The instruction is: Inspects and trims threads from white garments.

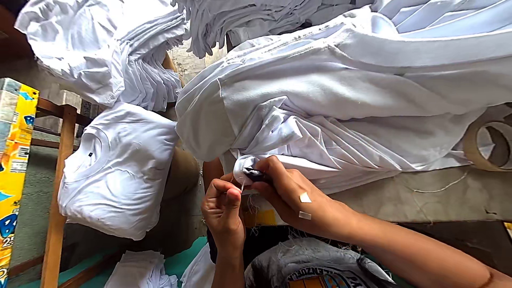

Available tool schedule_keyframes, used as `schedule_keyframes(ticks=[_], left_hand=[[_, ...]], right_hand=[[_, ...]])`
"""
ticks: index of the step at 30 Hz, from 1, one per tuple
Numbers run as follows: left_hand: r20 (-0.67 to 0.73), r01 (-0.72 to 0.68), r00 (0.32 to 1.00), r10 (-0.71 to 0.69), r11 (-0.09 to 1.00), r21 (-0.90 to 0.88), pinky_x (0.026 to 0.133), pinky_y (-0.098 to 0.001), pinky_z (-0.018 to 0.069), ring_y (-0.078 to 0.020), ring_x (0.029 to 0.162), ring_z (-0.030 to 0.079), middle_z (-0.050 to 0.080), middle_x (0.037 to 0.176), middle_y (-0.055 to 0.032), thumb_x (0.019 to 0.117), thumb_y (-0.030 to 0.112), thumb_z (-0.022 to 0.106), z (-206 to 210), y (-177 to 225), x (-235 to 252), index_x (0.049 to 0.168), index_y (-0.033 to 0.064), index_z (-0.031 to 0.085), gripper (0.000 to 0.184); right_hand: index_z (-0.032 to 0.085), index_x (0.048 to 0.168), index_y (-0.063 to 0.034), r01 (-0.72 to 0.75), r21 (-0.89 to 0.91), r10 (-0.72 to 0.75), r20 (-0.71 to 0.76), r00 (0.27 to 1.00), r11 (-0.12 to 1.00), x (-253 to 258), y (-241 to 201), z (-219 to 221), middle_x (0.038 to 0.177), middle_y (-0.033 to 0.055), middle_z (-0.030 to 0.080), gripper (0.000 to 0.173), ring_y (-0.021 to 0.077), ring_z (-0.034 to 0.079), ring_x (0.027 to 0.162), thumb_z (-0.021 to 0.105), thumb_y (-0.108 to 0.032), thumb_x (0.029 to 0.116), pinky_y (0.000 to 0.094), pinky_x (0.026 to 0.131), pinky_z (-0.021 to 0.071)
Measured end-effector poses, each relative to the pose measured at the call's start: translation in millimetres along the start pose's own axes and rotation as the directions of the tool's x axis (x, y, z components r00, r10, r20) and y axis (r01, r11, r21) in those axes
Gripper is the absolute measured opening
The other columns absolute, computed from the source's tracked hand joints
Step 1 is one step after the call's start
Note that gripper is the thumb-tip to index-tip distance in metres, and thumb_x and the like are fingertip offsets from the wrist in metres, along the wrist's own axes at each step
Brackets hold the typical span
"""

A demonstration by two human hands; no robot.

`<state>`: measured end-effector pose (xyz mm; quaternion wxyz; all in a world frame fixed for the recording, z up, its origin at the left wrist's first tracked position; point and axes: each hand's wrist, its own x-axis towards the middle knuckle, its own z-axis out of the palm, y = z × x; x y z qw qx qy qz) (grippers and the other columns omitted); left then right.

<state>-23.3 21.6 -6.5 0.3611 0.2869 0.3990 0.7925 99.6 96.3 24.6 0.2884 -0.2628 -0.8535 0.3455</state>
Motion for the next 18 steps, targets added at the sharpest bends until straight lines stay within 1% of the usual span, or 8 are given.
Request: schedule_keyframes(ticks=[2,3,6,9,12,14,16,18], left_hand=[[0.002,-0.001,1.000,0.001,1.000,0.015,0.084,-0.0249,0.0607,-0.0066,0.094,0.073,0.075,0.101,0.0039,0.0976,0.030,0.066,-0.1,1.2,-0.1,0.095,0.0180,0.073,0.014],[0.006,-0.002,1.000,0.002,1.000,0.005,0.084,-0.0258,0.0609,-0.0077,0.094,0.073,0.075,0.101,0.0030,0.0984,0.030,0.065,-0.7,1.6,0.3,0.095,0.0174,0.072,0.015],[0.003,-0.003,1.000,0.003,1.000,0.012,0.083,-0.0252,0.0609,-0.0073,0.094,0.072,0.074,0.101,0.0031,0.0978,0.030,0.066,-0.8,2.5,0.0,0.094,0.0173,0.072,0.014],[0.007,-0.051,0.999,0.051,0.996,0.075,0.084,-0.0233,0.0605,-0.0058,0.096,0.072,0.075,0.103,0.0030,0.0970,0.027,0.067,5.2,2.4,-3.2,0.095,0.0156,0.073,0.013],[0.027,-0.105,0.994,0.102,0.980,0.170,0.085,-0.0180,0.0577,-0.0008,0.098,0.070,0.074,0.104,0.0065,0.0971,0.025,0.067,12.2,1.4,-7.7,0.096,0.0154,0.073,0.011],[0.039,-0.135,0.991,0.130,0.969,0.207,0.086,-0.0166,0.0569,0.0003,0.099,0.069,0.074,0.104,0.0076,0.0979,0.024,0.067,12.6,1.2,-9.7,0.097,0.0154,0.072,0.011],[0.055,-0.151,0.988,0.142,0.966,0.209,0.086,-0.0191,0.0576,-0.0014,0.099,0.069,0.073,0.104,0.0087,0.1018,0.029,0.060,8.7,1.1,-11.0,0.096,0.0188,0.072,0.017],[0.068,-0.129,0.991,0.117,0.970,0.208,0.087,-0.0235,0.0586,-0.0041,0.100,0.070,0.072,0.103,0.0104,0.1055,0.043,0.048,2.2,0.6,-10.7,0.097,0.0235,0.072,0.033]], right_hand=[[0.059,0.104,-0.0005,0.017,-0.146,-0.024,-0.041,0.999,0.989,-0.8,-0.5,1.2,0.067,0.0051,0.059,0.020,0.0142,0.057,0.055,0.049,-0.017,0.1032,0.0265,0.051,0.0454],[0.059,0.103,-0.0013,0.025,-0.185,-0.033,-0.040,0.999,0.982,-2.5,0.4,0.0,0.066,0.0044,0.057,0.020,0.0142,0.055,0.054,0.048,-0.018,0.1036,0.0264,0.050,0.0441],[0.059,0.103,-0.0012,0.044,-0.226,-0.052,-0.031,0.998,0.973,-11.6,2.6,-4.7,0.068,0.0041,0.058,0.022,0.0127,0.055,0.055,0.050,-0.021,0.1027,0.0247,0.050,0.0444],[0.056,0.102,-0.0011,0.025,-0.214,-0.034,-0.038,0.999,0.976,-16.4,0.2,-2.7,0.066,0.0030,0.054,0.022,0.0105,0.051,0.052,0.051,-0.022,0.1030,0.0226,0.047,0.0407],[0.056,0.105,0.0007,-0.002,-0.151,-0.005,-0.047,0.999,0.988,-13.4,-4.0,0.6,0.067,0.0034,0.056,0.022,0.0098,0.052,0.053,0.052,-0.021,0.1030,0.0214,0.049,0.0420],[0.056,0.105,0.0005,-0.008,-0.139,0.002,-0.044,0.999,0.990,-11.5,-5.6,1.5,0.068,0.0034,0.056,0.021,0.0097,0.053,0.054,0.050,-0.019,0.1037,0.0209,0.050,0.0428],[0.056,0.105,0.0000,-0.014,-0.145,0.008,-0.039,0.999,0.989,-12.2,-5.9,1.1,0.067,0.0030,0.055,0.020,0.0096,0.052,0.054,0.046,-0.017,0.1049,0.0210,0.050,0.0428],[0.056,0.105,0.0000,-0.032,-0.127,0.024,-0.069,0.997,0.991,-12.7,-4.8,-1.2,0.067,0.0028,0.055,0.019,0.0084,0.052,0.055,0.047,-0.017,0.1047,0.0198,0.052,0.0428]])
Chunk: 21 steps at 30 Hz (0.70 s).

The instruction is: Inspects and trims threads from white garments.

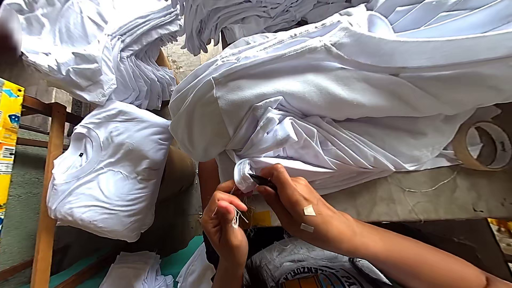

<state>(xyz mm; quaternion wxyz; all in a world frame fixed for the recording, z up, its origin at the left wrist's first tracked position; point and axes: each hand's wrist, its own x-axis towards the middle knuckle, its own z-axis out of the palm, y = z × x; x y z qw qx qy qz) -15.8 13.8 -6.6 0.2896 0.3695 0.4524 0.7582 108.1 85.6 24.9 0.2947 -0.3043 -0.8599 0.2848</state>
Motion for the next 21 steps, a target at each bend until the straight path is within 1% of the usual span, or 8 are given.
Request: schedule_keyframes(ticks=[2,5,8,10,12,15,18,21], left_hand=[[-0.024,0.068,0.997,-0.067,0.996,0.064,0.083,-0.0236,0.0603,-0.0032,0.095,0.071,0.073,0.104,0.0099,0.1034,0.048,0.050,-1.7,-1.0,1.0,0.109,0.0184,0.069,0.036],[-0.026,0.141,0.990,-0.140,0.936,0.323,0.080,-0.0163,0.0580,0.0026,0.089,0.068,0.071,0.101,0.0003,0.0970,0.020,0.065,-1.4,-5.7,3.5,0.122,-0.0125,0.058,0.042],[0.058,-0.001,0.997,-0.045,0.781,0.624,0.068,-0.0109,0.0538,0.0034,0.074,0.062,0.064,0.083,-0.0040,0.0979,0.013,0.063,-11.7,5.1,-7.3,0.098,-0.0094,0.071,0.024],[0.120,-0.090,0.993,0.014,0.757,0.647,0.068,-0.0091,0.0533,0.0040,0.074,0.062,0.062,0.079,-0.0015,0.0994,0.015,0.062,-21.8,17.5,-16.4,0.090,-0.0023,0.072,0.022],[0.144,-0.072,0.990,-0.012,0.821,0.567,0.069,-0.0099,0.0536,0.0041,0.075,0.063,0.064,0.080,0.0020,0.1002,0.018,0.062,-25.6,19.2,-23.3,0.089,0.0014,0.071,0.022],[0.106,0.185,0.972,-0.208,0.964,0.189,0.073,-0.0184,0.0610,0.0005,0.081,0.071,0.074,0.088,0.0081,0.1028,0.020,0.059,-15.0,7.9,-30.7,0.095,0.0115,0.072,0.017],[0.028,0.317,0.947,-0.320,0.916,-0.246,0.086,-0.0282,0.0609,-0.0063,0.094,0.072,0.075,0.097,0.0056,0.1011,0.024,0.062,-3.2,-3.9,-36.2,0.100,0.0175,0.077,0.016],[-0.033,0.262,0.956,-0.292,0.897,-0.356,0.087,-0.0268,0.0598,-0.0072,0.098,0.071,0.074,0.100,0.0030,0.0997,0.022,0.064,6.3,-9.7,-34.7,0.100,0.0154,0.078,0.015]], right_hand=[[0.057,0.106,0.0014,-0.012,0.055,0.016,-0.073,0.997,0.998,2.9,2.0,-2.9,0.072,0.0043,0.058,0.022,0.0051,0.053,0.061,0.053,-0.020,0.1043,0.0154,0.059,0.0446],[0.058,0.113,0.0027,0.024,0.082,-0.018,-0.073,0.997,0.996,14.1,6.9,-6.0,0.093,0.0101,0.061,0.030,0.0042,0.055,0.068,0.060,-0.025,0.1022,0.0130,0.062,0.0465],[0.063,0.113,0.0011,0.053,0.028,-0.053,-0.003,0.999,0.998,16.3,12.5,-12.4,0.083,0.0066,0.063,0.026,0.0070,0.058,0.068,0.059,-0.022,0.1006,0.0165,0.064,0.0483],[0.062,0.111,-0.0002,0.075,-0.029,-0.075,0.022,0.997,0.997,9.4,16.6,-24.2,0.080,0.0047,0.063,0.025,0.0073,0.059,0.070,0.057,-0.023,0.1017,0.0163,0.068,0.0489],[0.064,0.109,0.0000,0.100,-0.092,-0.096,0.052,0.994,0.991,0.9,20.4,-31.5,0.081,0.0062,0.065,0.026,0.0091,0.061,0.074,0.058,-0.024,0.1010,0.0164,0.071,0.0500],[0.066,0.105,-0.0006,0.136,-0.154,-0.124,0.090,0.988,0.979,-7.0,22.7,-31.6,0.083,0.0090,0.064,0.023,0.0145,0.062,0.074,0.059,-0.021,0.0994,0.0202,0.070,0.0512],[0.066,0.102,-0.0019,0.115,-0.177,-0.096,0.112,0.989,0.977,-13.3,24.5,-29.1,0.085,0.0104,0.062,0.021,0.0165,0.062,0.075,0.058,-0.021,0.0990,0.0214,0.069,0.0516],[0.066,0.102,-0.0011,0.089,-0.186,-0.075,0.079,0.994,0.978,-17.2,23.2,-22.6,0.088,0.0119,0.064,0.021,0.0174,0.064,0.077,0.058,-0.021,0.0998,0.0210,0.070,0.0526]])
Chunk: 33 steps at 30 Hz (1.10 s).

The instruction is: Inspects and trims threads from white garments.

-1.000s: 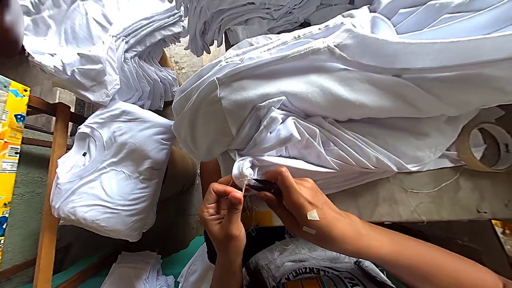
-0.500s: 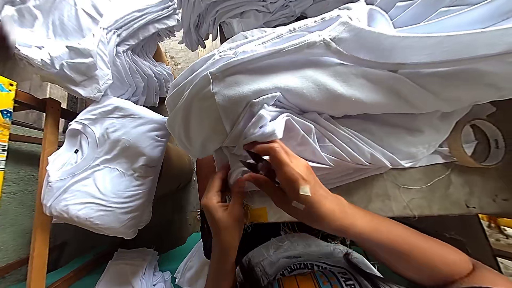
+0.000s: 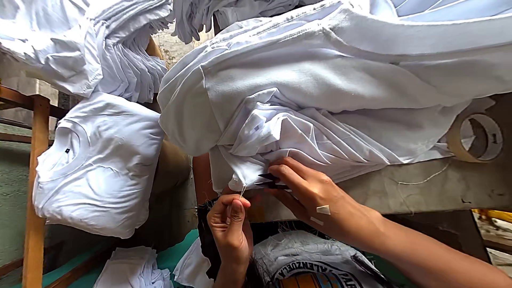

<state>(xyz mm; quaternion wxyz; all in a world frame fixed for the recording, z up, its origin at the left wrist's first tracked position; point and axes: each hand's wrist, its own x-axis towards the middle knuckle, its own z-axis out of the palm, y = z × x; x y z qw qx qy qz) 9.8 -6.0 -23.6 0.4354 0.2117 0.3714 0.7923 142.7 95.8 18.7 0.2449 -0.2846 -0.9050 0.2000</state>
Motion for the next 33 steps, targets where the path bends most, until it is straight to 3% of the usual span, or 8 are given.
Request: schedule_keyframes(ticks=[8,13,16,20,24,27,30,33], left_hand=[[0.050,-0.100,0.994,0.093,0.980,0.172,0.096,-0.0253,0.0560,-0.0041,0.099,0.070,0.074,0.099,0.0067,0.1008,0.020,0.062,1.2,0.1,4.1,0.101,0.0154,0.077,0.015],[0.112,-0.148,0.986,0.124,0.961,0.235,0.102,-0.0267,0.0528,-0.0051,0.111,0.066,0.073,0.111,0.0073,0.1021,0.022,0.061,0.2,3.2,3.3,0.103,0.0183,0.076,0.016],[0.112,-0.166,0.984,0.142,0.952,0.258,0.100,-0.0233,0.0528,-0.0018,0.108,0.066,0.072,0.108,0.0100,0.1021,0.024,0.061,2.2,1.6,3.1,0.102,0.0201,0.077,0.017],[0.084,-0.155,0.986,0.143,0.974,0.167,0.096,-0.0317,0.0578,-0.0097,0.111,0.068,0.073,0.112,0.0064,0.0979,0.036,0.066,1.8,0.4,6.6,0.104,0.0238,0.074,0.016],[-0.037,-0.158,0.984,0.172,0.956,0.247,0.084,-0.0242,0.0613,-0.0056,0.093,0.074,0.076,0.104,0.0056,0.0920,0.004,0.071,7.5,-0.4,18.4,0.115,0.0167,0.059,0.029],[-0.088,-0.257,0.949,0.304,0.902,0.348,0.078,-0.0185,0.0601,0.0002,0.084,0.071,0.076,0.093,0.0087,0.0931,0.001,0.068,4.6,-3.9,26.9,0.101,0.0131,0.075,0.016],[0.042,-0.367,0.913,0.405,0.774,0.516,0.076,-0.0164,0.0598,0.0022,0.083,0.070,0.072,0.092,0.0132,0.1000,0.010,0.062,0.0,8.8,26.2,0.103,0.0181,0.068,0.010],[0.223,-0.499,0.853,0.473,0.610,0.616,0.076,-0.0162,0.0582,0.0018,0.085,0.069,0.070,0.092,0.0161,0.1067,0.028,0.053,-14.7,32.9,22.1,0.104,0.0230,0.067,0.015]], right_hand=[[0.067,0.098,-0.0010,0.010,-0.109,-0.018,-0.077,0.997,0.994,3.9,-6.7,15.0,0.081,0.0142,0.064,0.017,0.0237,0.066,0.068,0.056,-0.013,0.1014,0.0275,0.060,0.0541],[0.067,0.100,-0.0027,0.051,-0.049,-0.053,-0.032,0.998,0.998,1.4,-0.5,8.4,0.083,0.0132,0.064,0.019,0.0217,0.065,0.070,0.054,-0.015,0.1037,0.0261,0.062,0.0533],[0.068,0.103,-0.0029,0.058,-0.037,-0.059,-0.014,0.998,0.998,2.7,-1.0,6.9,0.084,0.0138,0.064,0.020,0.0227,0.065,0.070,0.054,-0.018,0.1036,0.0276,0.061,0.0537],[0.069,0.098,-0.0025,0.005,-0.041,-0.008,-0.064,0.998,0.999,5.7,-1.9,8.9,0.078,0.0109,0.064,0.020,0.0194,0.064,0.067,0.054,-0.015,0.1027,0.0249,0.059,0.0518],[0.066,0.101,-0.0004,-0.042,0.047,0.045,-0.058,0.997,0.998,3.9,-3.3,8.1,0.080,0.0099,0.063,0.025,0.0155,0.062,0.070,0.056,-0.023,0.1017,0.0208,0.065,0.0510],[0.063,0.103,-0.0001,-0.018,0.293,-0.011,0.099,0.995,0.956,1.4,-7.5,1.1,0.079,0.0088,0.063,0.022,0.0116,0.061,0.068,0.059,-0.021,0.1003,0.0191,0.063,0.0503],[0.063,0.109,-0.0009,0.020,0.437,-0.100,0.162,0.982,0.899,5.5,-5.3,-7.0,0.091,0.0103,0.064,0.022,0.0096,0.061,0.078,0.059,-0.021,0.1013,0.0162,0.071,0.0506],[0.066,0.102,-0.0043,0.072,0.248,-0.086,0.043,0.995,0.966,15.4,8.6,-10.3,0.116,0.0136,0.068,0.020,0.0121,0.066,0.090,0.059,-0.023,0.1016,0.0219,0.076,0.0543]])
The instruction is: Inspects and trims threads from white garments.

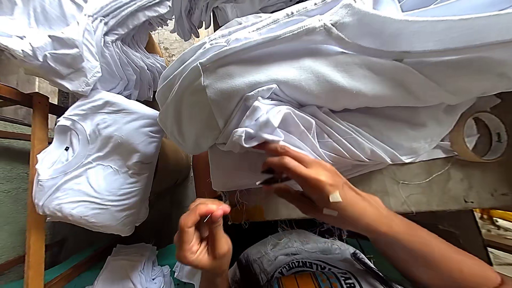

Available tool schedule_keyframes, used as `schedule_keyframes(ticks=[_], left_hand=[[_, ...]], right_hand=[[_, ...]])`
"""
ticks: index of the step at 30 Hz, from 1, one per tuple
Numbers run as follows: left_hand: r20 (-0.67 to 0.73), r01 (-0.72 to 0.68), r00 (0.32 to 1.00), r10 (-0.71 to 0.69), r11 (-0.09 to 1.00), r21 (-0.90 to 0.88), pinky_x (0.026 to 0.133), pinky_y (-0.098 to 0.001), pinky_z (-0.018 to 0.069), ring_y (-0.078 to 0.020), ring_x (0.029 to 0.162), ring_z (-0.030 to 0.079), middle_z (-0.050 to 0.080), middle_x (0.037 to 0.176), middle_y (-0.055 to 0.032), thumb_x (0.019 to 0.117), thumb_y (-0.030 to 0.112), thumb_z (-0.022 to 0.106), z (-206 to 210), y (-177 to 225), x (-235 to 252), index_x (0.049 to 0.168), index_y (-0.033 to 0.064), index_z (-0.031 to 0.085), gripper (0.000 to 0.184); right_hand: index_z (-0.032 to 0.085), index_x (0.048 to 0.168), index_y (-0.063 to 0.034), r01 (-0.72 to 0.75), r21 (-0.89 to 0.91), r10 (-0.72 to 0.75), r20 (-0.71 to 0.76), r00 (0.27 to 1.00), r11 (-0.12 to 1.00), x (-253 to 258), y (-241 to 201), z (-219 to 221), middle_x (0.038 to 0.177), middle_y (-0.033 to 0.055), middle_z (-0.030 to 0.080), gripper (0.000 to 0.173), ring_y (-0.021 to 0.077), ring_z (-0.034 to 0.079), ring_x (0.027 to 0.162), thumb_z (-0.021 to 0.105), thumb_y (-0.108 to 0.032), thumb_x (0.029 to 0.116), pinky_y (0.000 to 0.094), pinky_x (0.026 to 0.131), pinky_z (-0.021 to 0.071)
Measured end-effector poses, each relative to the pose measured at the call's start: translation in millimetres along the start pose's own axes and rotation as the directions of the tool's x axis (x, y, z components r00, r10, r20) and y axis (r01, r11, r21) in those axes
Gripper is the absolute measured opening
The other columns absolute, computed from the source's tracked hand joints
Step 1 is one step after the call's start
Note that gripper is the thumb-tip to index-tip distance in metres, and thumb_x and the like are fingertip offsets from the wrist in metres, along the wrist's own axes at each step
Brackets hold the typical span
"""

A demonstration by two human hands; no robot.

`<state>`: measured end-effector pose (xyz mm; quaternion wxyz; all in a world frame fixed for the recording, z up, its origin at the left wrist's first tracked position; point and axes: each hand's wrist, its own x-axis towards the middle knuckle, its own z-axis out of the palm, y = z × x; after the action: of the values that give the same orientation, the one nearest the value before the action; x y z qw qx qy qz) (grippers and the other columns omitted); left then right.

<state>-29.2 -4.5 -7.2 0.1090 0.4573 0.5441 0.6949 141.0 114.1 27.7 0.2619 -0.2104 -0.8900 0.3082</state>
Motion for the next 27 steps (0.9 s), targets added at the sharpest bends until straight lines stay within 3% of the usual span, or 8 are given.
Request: schedule_keyframes(ticks=[3,5,8,11,15,21,24,27], left_hand=[[0.090,0.019,0.995,-0.037,0.981,0.193,0.093,-0.0202,0.0520,-0.0003,0.108,0.064,0.069,0.105,0.0135,0.1088,0.045,0.040,-24.2,-7.5,8.2,0.096,0.0213,0.068,0.039],[0.098,0.116,0.983,-0.157,0.936,0.332,0.100,-0.0228,0.0480,-0.0052,0.120,0.058,0.065,0.120,-0.0015,0.1055,0.048,0.048,-23.4,-18.8,8.6,0.104,0.0054,0.067,0.047],[0.138,0.291,0.927,-0.349,0.900,0.325,0.101,-0.0255,0.0476,-0.0103,0.122,0.056,0.058,0.131,-0.0178,0.1006,0.038,0.058,-3.8,-28.2,-0.9,0.125,-0.0113,0.057,0.055],[0.122,0.331,0.926,-0.358,0.923,0.196,0.093,-0.0151,0.0517,-0.0001,0.108,0.060,0.060,0.117,-0.0122,0.0996,0.015,0.057,9.7,-29.6,-9.8,0.111,-0.0135,0.064,0.032],[0.083,0.272,0.951,-0.296,0.936,0.226,0.089,-0.0140,0.0519,0.0005,0.108,0.060,0.063,0.113,-0.0037,0.0999,0.015,0.056,-17.3,-37.9,-12.3,0.084,0.0022,0.066,0.023],[0.100,0.031,0.992,-0.077,0.917,0.397,0.104,-0.0224,0.0406,-0.0083,0.127,0.048,0.053,0.129,-0.0067,0.0919,0.035,0.071,-0.4,-25.3,-7.0,0.117,0.0095,0.060,0.037],[0.125,-0.037,0.992,-0.012,0.925,0.379,0.101,-0.0207,0.0415,-0.0098,0.115,0.053,0.058,0.113,-0.0072,0.0912,0.026,0.064,18.4,-28.0,-1.8,0.103,0.0073,0.065,0.023],[0.207,-0.103,0.978,0.021,0.912,0.398,0.098,-0.0254,0.0442,-0.0139,0.108,0.058,0.065,0.102,-0.0069,0.0960,0.041,0.062,22.1,-31.0,1.2,0.099,0.0074,0.068,0.034]], right_hand=[[0.070,0.095,-0.0101,0.038,-0.272,-0.042,-0.007,0.999,0.962,2.2,13.3,10.9,0.125,0.0166,0.061,0.016,0.0187,0.062,0.080,0.065,-0.025,0.0934,0.0300,0.061,0.0490],[0.072,0.087,-0.0101,0.066,-0.358,-0.093,-0.059,0.994,0.932,3.2,17.3,19.2,0.120,0.0201,0.064,0.008,0.0191,0.058,0.061,0.066,-0.016,0.0875,0.0310,0.046,0.0397],[0.073,0.080,-0.0117,0.070,-0.291,-0.098,-0.081,0.992,0.954,3.8,19.0,17.0,0.118,0.0179,0.066,0.012,0.0138,0.055,0.056,0.063,-0.010,0.0875,0.0275,0.044,0.0384],[0.072,0.079,-0.0121,0.083,-0.285,-0.097,-0.038,0.995,0.955,3.0,18.5,12.9,0.118,0.0192,0.065,0.012,0.0132,0.052,0.055,0.063,-0.008,0.0846,0.0273,0.043,0.0359],[0.071,0.087,-0.0133,0.100,-0.336,-0.093,0.036,0.995,0.936,1.2,18.7,9.5,0.123,0.0202,0.062,0.007,0.0158,0.053,0.053,0.066,-0.018,0.0867,0.0293,0.041,0.0354],[0.071,0.085,-0.0129,0.078,-0.328,-0.067,0.043,0.997,0.941,5.5,14.6,10.4,0.123,0.0214,0.060,0.007,0.0153,0.053,0.051,0.065,-0.015,0.0866,0.0288,0.040,0.0369],[0.073,0.086,-0.0124,0.107,-0.370,-0.097,0.047,0.994,0.923,5.1,15.5,10.2,0.125,0.0239,0.060,0.009,0.0172,0.051,0.049,0.064,-0.011,0.0852,0.0302,0.038,0.0339],[0.070,0.081,-0.0098,0.089,-0.262,-0.093,-0.004,0.996,0.961,6.1,16.3,4.5,0.121,0.0202,0.065,0.008,0.0160,0.056,0.053,0.062,-0.006,0.0824,0.0300,0.042,0.0398]])
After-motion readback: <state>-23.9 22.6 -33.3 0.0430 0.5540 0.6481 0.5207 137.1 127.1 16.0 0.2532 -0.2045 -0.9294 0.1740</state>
